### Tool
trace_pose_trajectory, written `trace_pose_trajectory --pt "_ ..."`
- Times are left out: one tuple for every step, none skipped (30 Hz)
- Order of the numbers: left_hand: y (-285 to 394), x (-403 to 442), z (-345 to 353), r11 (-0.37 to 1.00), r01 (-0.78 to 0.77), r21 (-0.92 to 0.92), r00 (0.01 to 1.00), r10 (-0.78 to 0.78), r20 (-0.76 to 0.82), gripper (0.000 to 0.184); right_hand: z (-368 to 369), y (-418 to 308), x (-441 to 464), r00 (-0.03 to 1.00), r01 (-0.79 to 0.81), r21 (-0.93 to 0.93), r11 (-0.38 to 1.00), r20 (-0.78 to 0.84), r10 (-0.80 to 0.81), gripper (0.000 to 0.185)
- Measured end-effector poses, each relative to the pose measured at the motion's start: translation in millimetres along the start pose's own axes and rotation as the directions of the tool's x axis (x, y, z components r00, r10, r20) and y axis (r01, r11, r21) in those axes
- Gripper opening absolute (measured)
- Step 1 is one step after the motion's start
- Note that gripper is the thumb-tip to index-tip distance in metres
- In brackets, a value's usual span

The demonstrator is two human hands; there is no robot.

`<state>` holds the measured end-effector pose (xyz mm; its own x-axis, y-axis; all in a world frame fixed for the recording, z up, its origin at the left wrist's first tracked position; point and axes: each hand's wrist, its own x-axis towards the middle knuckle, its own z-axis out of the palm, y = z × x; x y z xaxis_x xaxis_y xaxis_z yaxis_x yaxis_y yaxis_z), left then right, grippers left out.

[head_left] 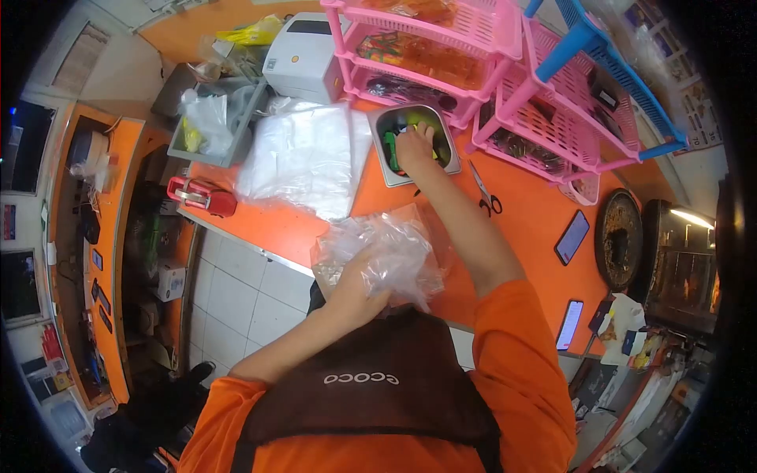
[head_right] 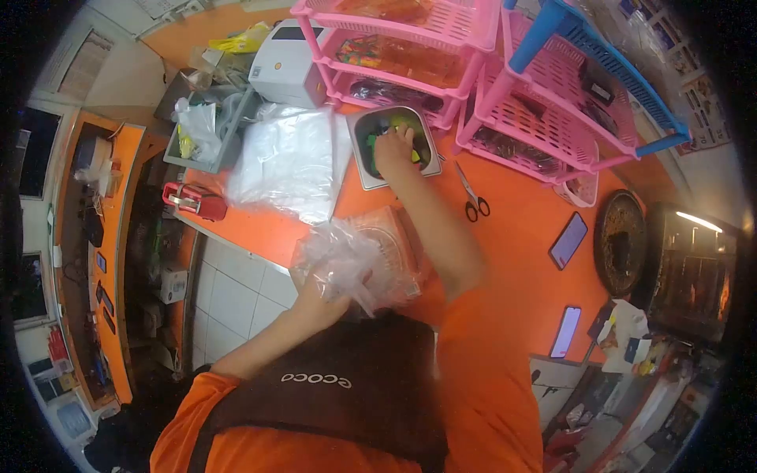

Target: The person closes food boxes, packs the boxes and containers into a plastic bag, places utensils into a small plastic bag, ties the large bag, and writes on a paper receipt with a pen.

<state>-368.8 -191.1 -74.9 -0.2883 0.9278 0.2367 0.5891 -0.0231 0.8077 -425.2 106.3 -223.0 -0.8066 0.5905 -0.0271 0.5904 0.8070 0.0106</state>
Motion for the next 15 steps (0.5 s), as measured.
trace_pose_trajectory --pt "-4 9 -6 0.995 -0.101 0.015 0.993 0.100 0.069 0.028 2 -1 0 1.000 -0.013 -0.005 1.000 0.004 0.013 0.025" --pt "-5 14 -9 0.979 -0.203 0.023 0.970 0.198 0.139 0.025 3 1 -1 0.999 -0.036 0.025 0.999 0.012 0.036 0.023" --pt "-5 10 -6 0.988 -0.071 -0.136 0.988 0.089 0.127 0.027 4 2 -2 0.998 -0.060 0.055 0.997 0.020 0.059 0.022" --pt "-7 3 -1 0.955 0.060 -0.290 0.991 -0.022 0.133 0.028 4 2 -1 0.996 -0.084 0.086 0.993 0.025 0.083 0.021" --pt "-8 0 -1 0.942 0.092 -0.322 0.990 -0.051 0.134 0.031 -3 4 -1 0.995 -0.098 0.113 0.989 0.024 0.096 0.021" --pt "-9 -2 -1 0.927 0.124 -0.354 0.988 -0.080 0.135 0.033 -15 9 -3 0.994 -0.110 0.141 0.984 0.026 0.107 0.020" --pt "-9 -2 -5 0.960 0.060 -0.272 0.992 -0.028 0.121 0.036 -21 15 -6 0.992 -0.123 0.168 0.978 0.029 0.120 0.021" --pt "-9 -3 -8 0.982 -0.004 -0.189 0.993 0.026 0.114 0.039 -20 26 -1 0.992 -0.101 0.277 0.956 0.103 0.075 0.021" --pt "-7 -2 -12 0.983 0.004 -0.182 0.991 0.020 0.130 0.039 -21 41 11 0.985 -0.088 0.382 0.920 0.171 0.023 0.020" --pt "-4 0 -15 0.985 0.010 -0.173 0.989 0.016 0.146 0.039 -19 50 17 0.973 -0.084 0.483 0.872 0.230 -0.033 0.020" --pt "-3 1 -18 0.986 0.015 -0.165 0.987 0.011 0.161 0.039 -50 51 2 0.992 0.005 0.501 0.866 0.106 -0.067 0.018" --pt "-4 1 -18 0.986 0.017 -0.165 0.986 0.010 0.164 0.039 -45 50 1 0.996 0.004 0.464 0.886 0.077 -0.045 0.018" --pt "-5 1 -19 0.986 0.020 -0.166 0.985 0.009 0.170 0.040 -36 49 2 0.999 0.001 0.428 0.904 0.048 -0.023 0.017" --pt "-5 1 -19 0.986 0.018 -0.166 0.985 0.011 0.175 0.040 -31 45 1 0.999 -0.019 0.373 0.927 0.041 0.004 0.016" --pt "-4 2 -18 0.987 0.007 -0.159 0.985 0.020 0.170 0.041 -27 41 -1 0.999 -0.040 0.318 0.947 0.034 0.031 0.016"
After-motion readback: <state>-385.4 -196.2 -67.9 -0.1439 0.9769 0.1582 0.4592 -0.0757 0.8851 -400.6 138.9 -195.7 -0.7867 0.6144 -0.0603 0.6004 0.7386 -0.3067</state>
